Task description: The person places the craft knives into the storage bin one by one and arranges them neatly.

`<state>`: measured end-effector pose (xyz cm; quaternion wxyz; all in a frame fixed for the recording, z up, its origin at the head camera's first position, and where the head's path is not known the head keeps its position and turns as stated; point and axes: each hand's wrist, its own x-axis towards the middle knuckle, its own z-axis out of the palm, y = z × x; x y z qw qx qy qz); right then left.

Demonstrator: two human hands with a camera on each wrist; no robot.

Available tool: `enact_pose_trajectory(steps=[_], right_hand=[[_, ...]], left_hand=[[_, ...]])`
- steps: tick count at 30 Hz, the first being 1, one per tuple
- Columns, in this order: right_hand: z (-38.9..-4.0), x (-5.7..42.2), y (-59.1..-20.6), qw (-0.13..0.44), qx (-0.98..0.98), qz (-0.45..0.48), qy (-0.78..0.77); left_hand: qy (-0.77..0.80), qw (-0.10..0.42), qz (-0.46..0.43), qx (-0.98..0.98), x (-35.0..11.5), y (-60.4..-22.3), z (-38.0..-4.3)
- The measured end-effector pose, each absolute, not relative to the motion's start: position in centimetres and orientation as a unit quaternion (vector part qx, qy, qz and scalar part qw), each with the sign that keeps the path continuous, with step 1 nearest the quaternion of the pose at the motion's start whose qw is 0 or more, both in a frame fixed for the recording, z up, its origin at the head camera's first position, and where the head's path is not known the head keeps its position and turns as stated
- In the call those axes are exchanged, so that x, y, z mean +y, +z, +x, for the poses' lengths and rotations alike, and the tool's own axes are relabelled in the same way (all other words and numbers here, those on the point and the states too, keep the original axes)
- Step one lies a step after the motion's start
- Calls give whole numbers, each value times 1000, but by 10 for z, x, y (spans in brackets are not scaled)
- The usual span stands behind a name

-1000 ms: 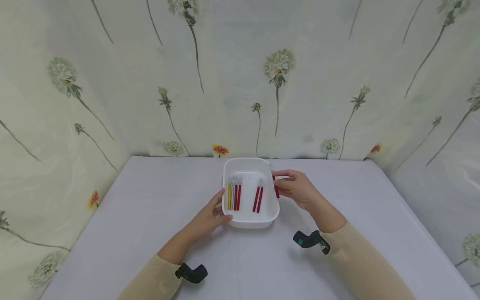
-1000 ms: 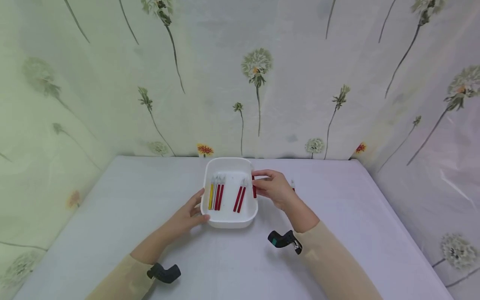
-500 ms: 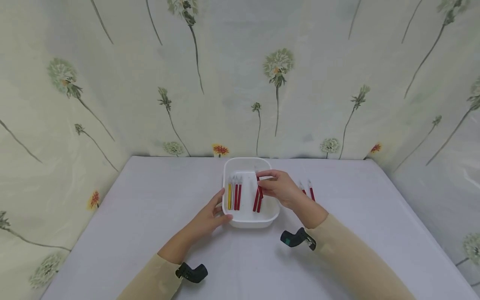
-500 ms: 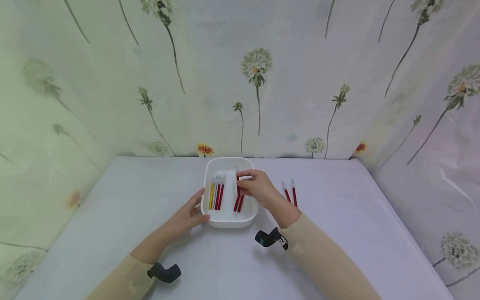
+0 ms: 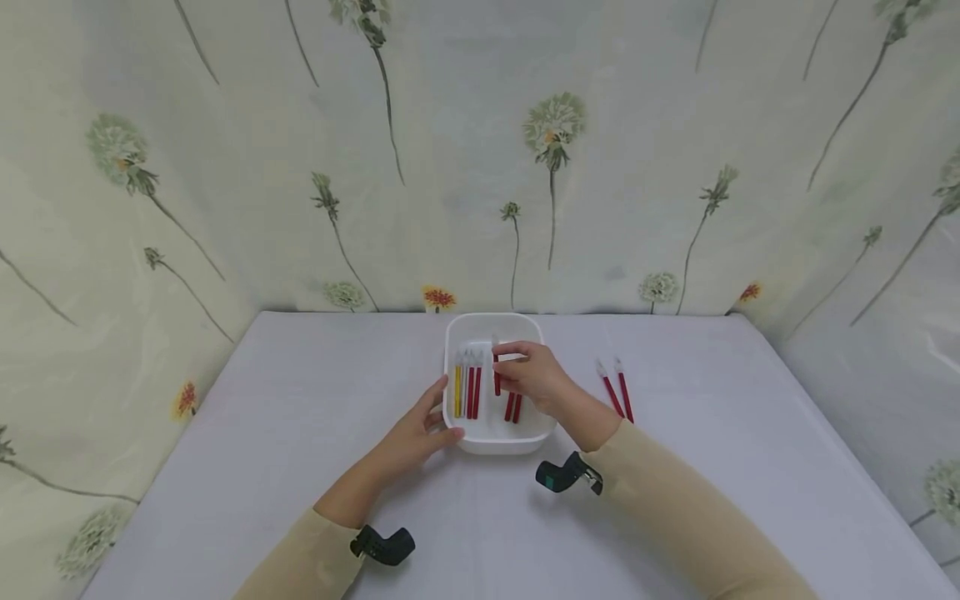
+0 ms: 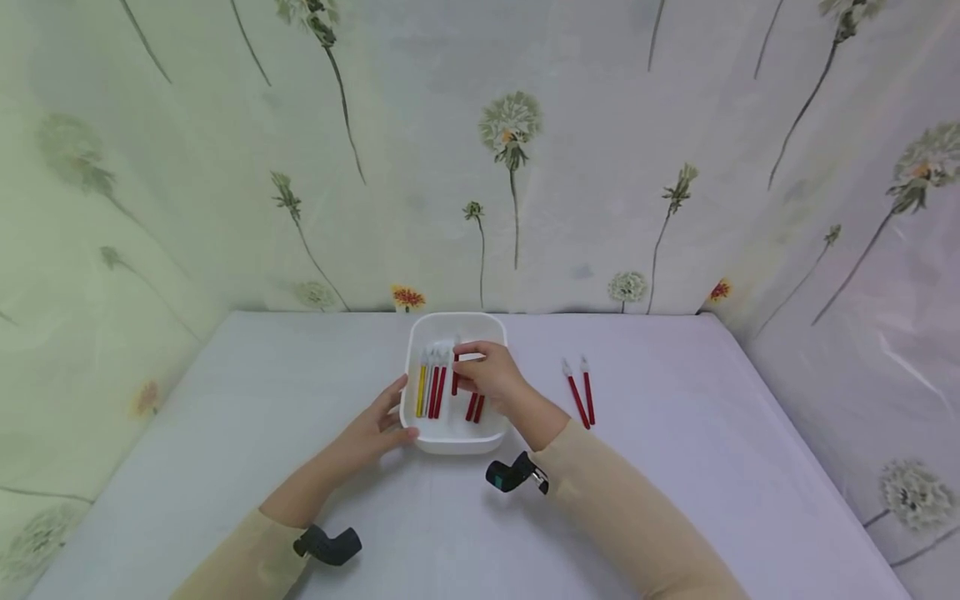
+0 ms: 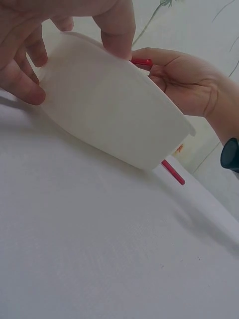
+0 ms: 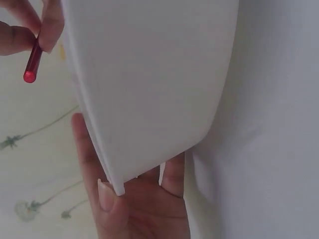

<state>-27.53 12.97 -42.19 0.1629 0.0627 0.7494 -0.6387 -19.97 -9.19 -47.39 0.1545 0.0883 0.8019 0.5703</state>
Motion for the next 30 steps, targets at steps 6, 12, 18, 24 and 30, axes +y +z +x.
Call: enact_pose_trajectory(steps=[6, 12, 18, 24, 30], right_hand=[[-280, 125, -431, 170, 752, 72, -633], [-282, 122, -437, 163, 767, 75, -616], [-284, 119, -441, 168, 775, 83, -604], [-289, 117, -444, 170, 775, 90, -603], [-290, 116, -447, 170, 785, 94, -589]], left_hand=[[575, 154, 89, 798, -92, -474, -199], [574, 154, 90, 799, -93, -473, -200], [577, 153, 90, 797, -93, -475, -200], [586, 152, 88, 791, -92, -475, -201], [583, 150, 95, 792, -92, -474, -200]])
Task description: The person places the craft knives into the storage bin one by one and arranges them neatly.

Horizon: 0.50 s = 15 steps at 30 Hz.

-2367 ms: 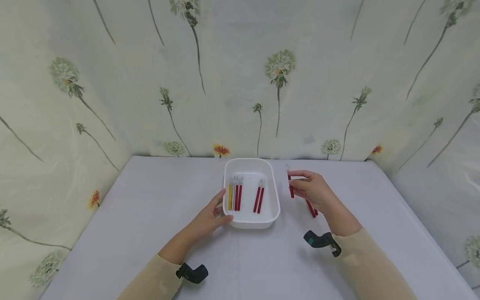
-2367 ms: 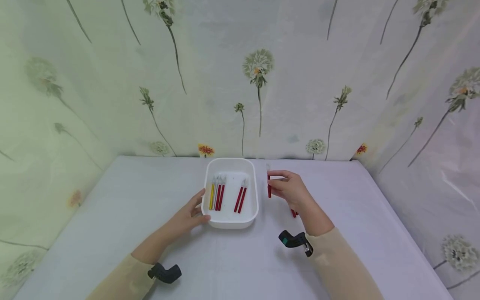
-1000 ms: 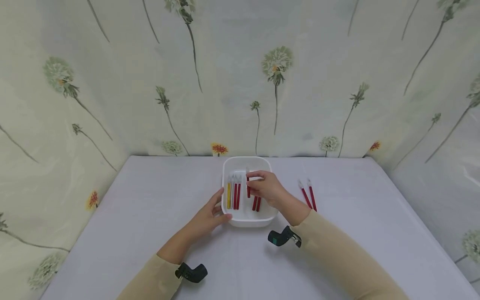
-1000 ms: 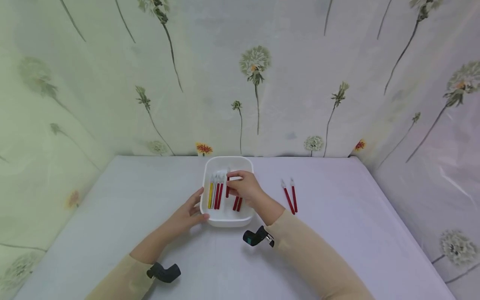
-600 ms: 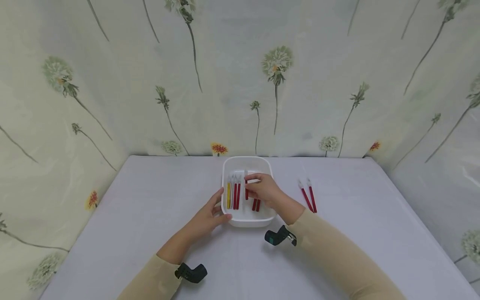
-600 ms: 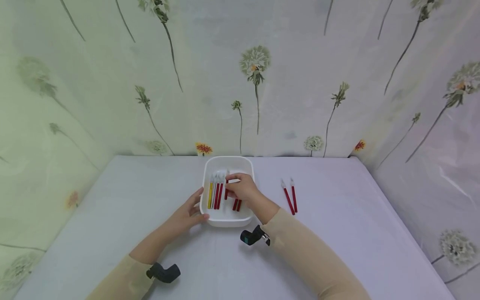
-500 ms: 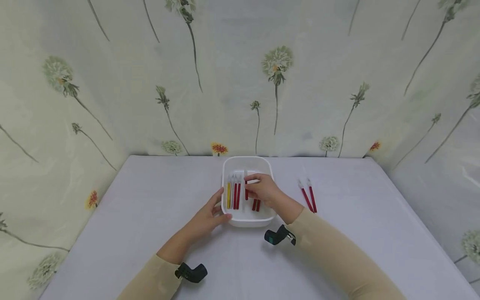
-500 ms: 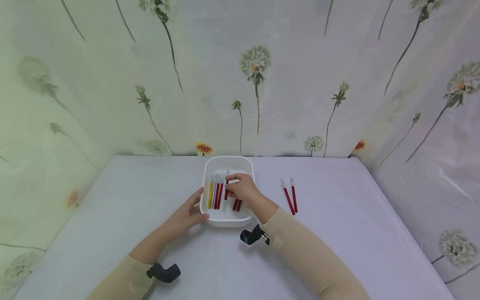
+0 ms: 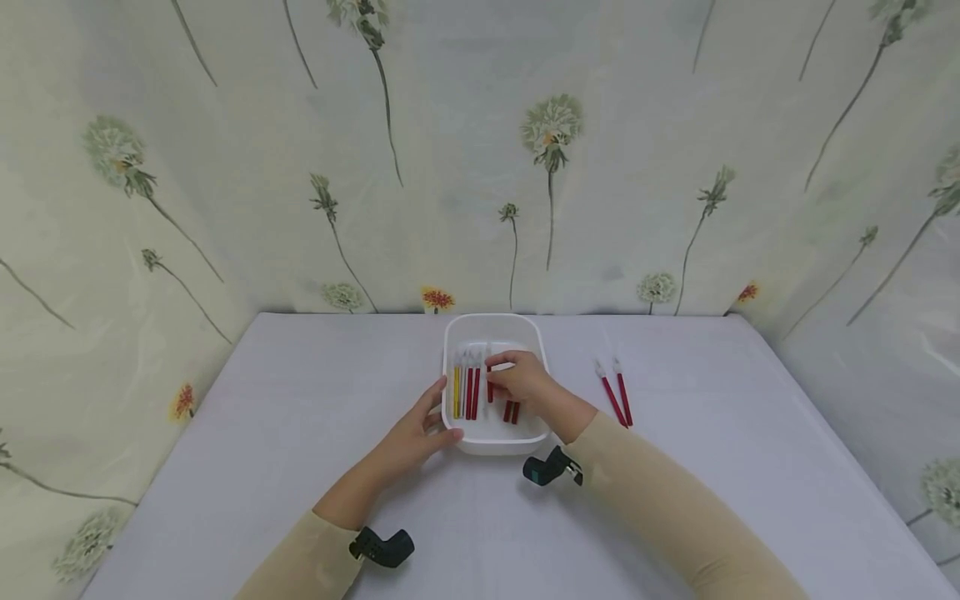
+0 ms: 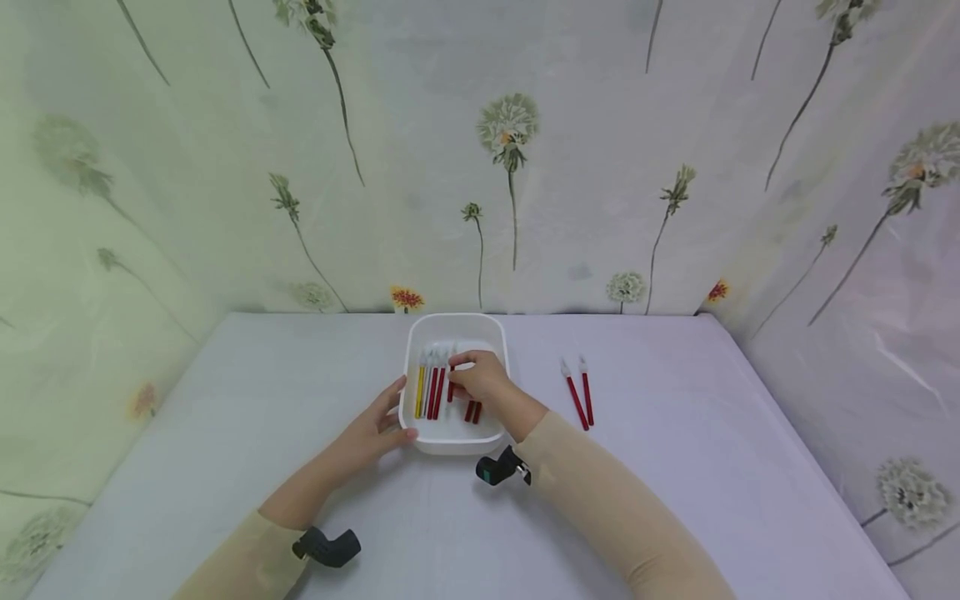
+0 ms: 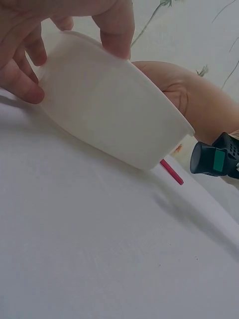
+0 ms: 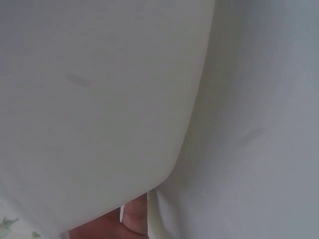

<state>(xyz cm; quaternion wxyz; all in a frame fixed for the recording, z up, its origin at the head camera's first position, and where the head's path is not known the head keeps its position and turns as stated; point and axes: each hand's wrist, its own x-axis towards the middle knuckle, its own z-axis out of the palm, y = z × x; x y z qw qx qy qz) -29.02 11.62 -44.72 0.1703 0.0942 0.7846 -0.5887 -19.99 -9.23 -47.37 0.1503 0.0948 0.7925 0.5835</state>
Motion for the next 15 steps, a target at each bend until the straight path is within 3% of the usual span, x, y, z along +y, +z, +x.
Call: enact_pose_trajectory(steps=[15], right_hand=[[-291, 114, -453, 174, 803, 90, -563]], left_hand=[[584, 142, 100, 793, -93, -476, -201]])
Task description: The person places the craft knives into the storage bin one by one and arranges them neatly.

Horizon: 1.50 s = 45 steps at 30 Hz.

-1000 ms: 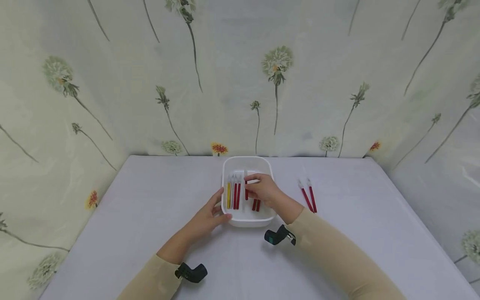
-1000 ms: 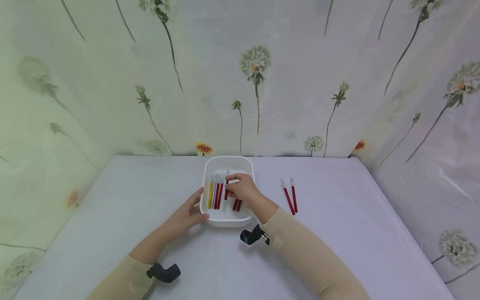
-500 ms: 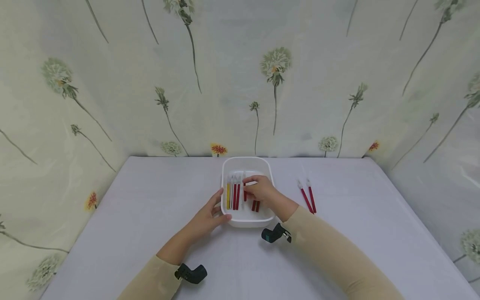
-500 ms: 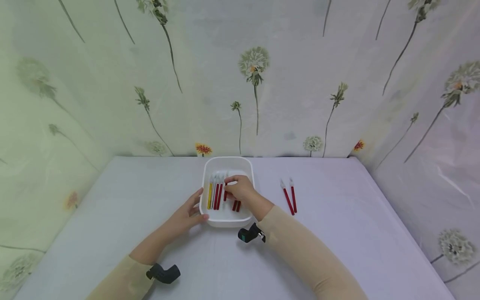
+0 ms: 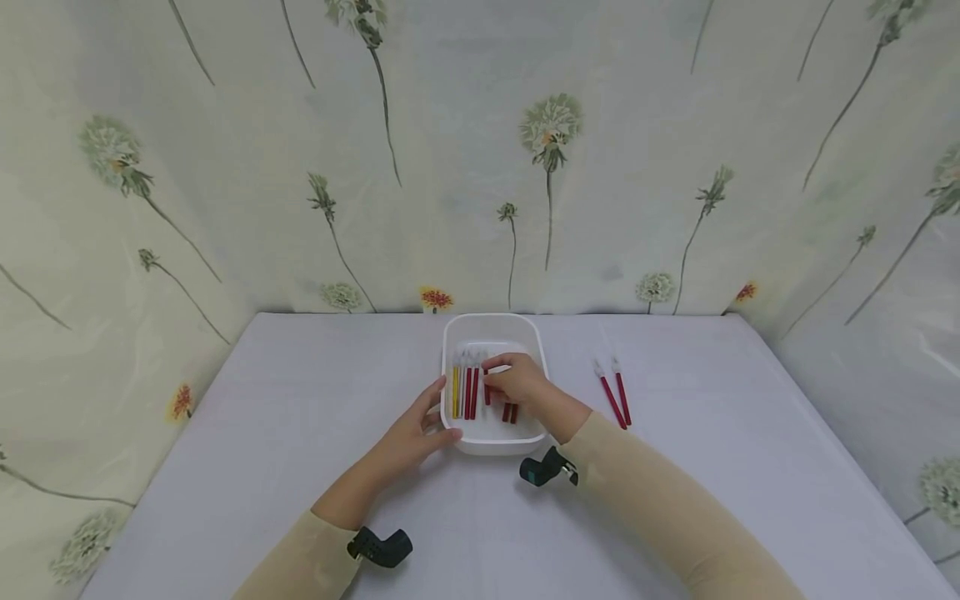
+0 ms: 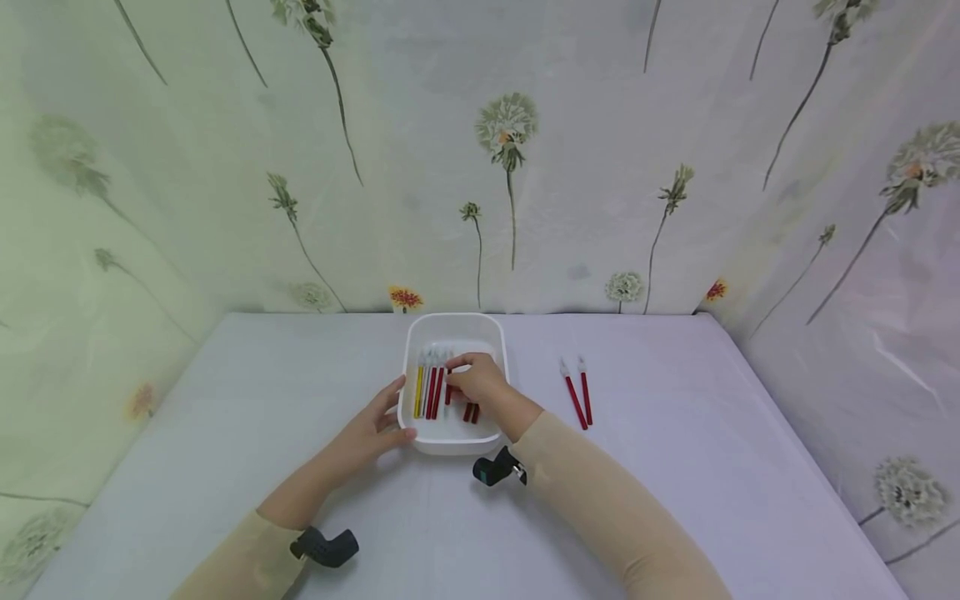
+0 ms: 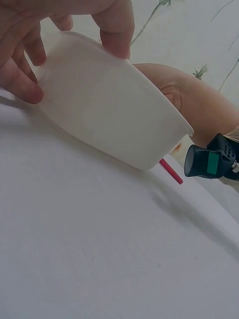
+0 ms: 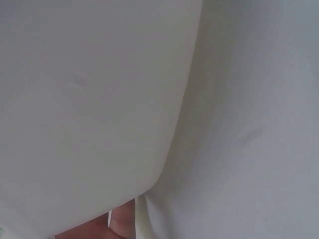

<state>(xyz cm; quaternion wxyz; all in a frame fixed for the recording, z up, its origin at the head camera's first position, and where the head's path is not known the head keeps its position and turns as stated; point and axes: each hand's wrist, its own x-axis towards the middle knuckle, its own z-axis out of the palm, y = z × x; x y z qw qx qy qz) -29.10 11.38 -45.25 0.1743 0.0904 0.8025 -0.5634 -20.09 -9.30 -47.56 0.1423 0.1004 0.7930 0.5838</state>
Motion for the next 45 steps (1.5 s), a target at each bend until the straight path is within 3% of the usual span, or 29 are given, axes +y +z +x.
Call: enact_pose_trajectory(steps=[45], right_hand=[[-288, 115, -445, 141, 827, 61, -541]], left_hand=[[580, 145, 89, 796, -92, -477, -200]])
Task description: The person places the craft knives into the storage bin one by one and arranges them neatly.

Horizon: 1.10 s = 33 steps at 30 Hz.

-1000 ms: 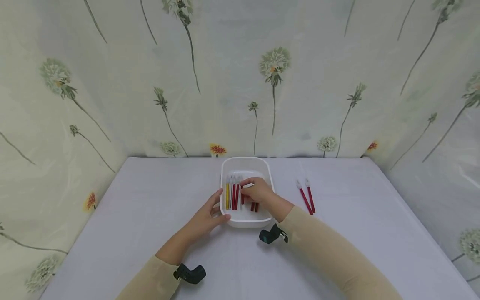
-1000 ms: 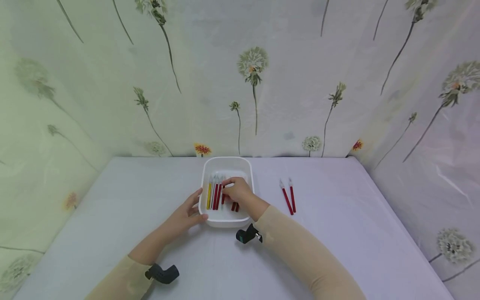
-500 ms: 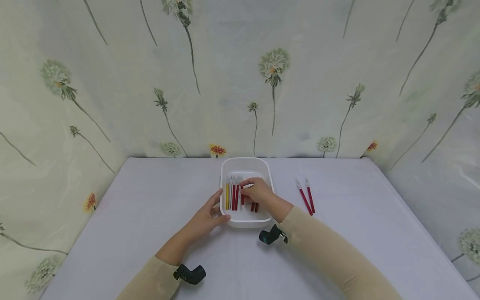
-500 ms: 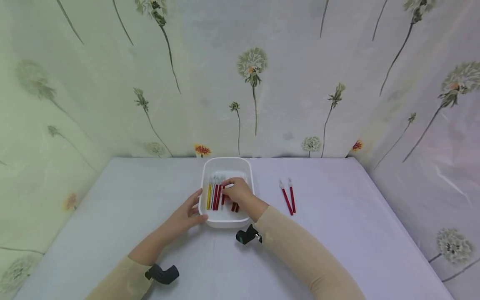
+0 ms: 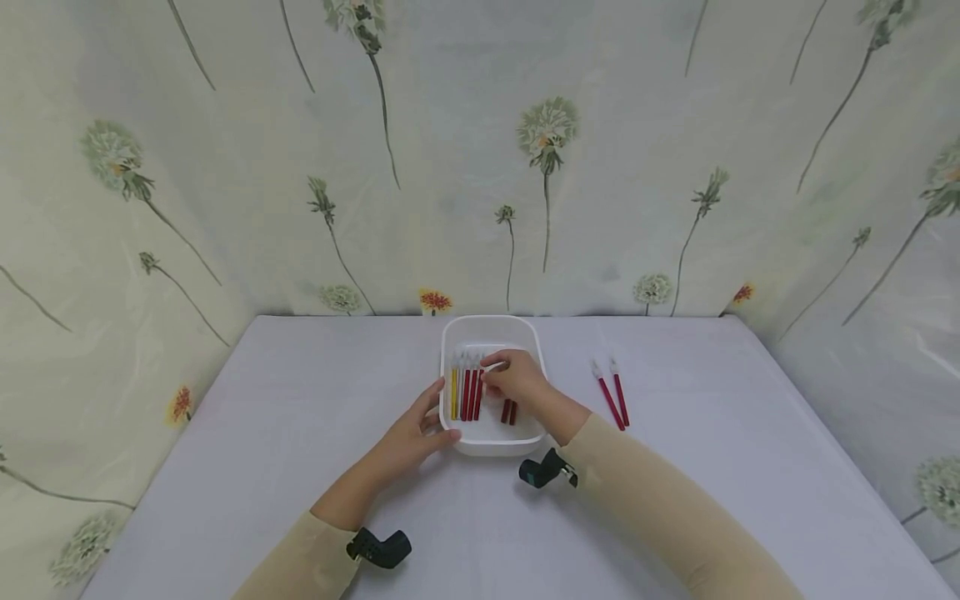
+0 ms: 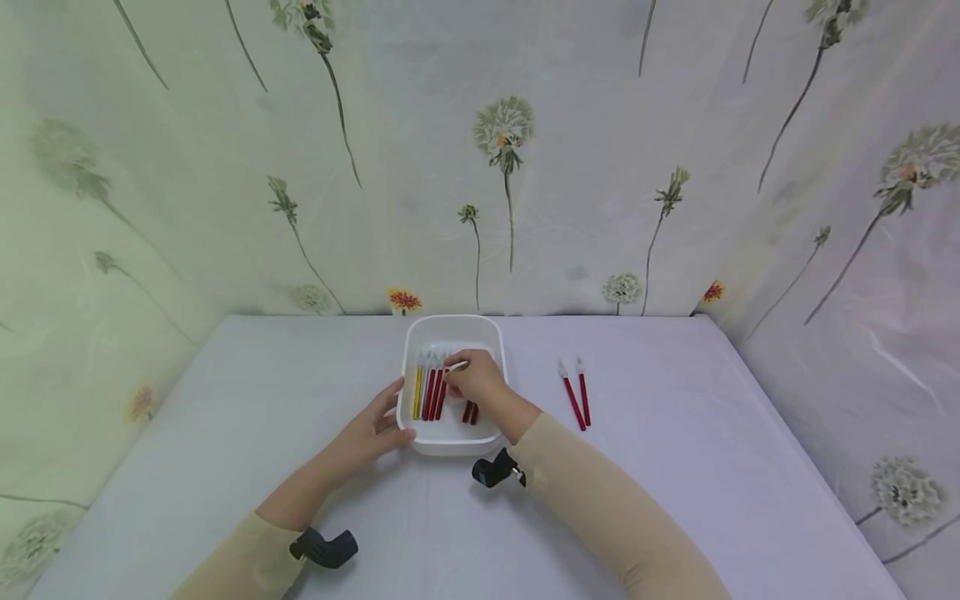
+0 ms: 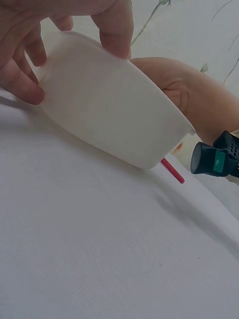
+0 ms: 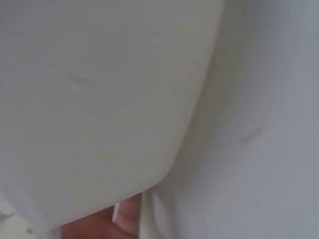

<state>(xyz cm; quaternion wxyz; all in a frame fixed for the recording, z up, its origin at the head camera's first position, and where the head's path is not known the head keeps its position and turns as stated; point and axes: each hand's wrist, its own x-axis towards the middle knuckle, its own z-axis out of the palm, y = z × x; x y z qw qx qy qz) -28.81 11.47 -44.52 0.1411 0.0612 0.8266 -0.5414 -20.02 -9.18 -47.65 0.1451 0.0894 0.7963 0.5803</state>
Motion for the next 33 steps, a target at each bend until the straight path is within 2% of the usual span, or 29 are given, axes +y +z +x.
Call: enact_pose_trajectory(steps=[19, 33], right_hand=[[-265, 166, -396, 121, 863, -29, -490], [-252, 219, -384, 92, 886, -46, -453]], left_hand=[[577, 139, 86, 800, -91, -480, -200], [568, 136, 88, 807, -90, -479, -199]])
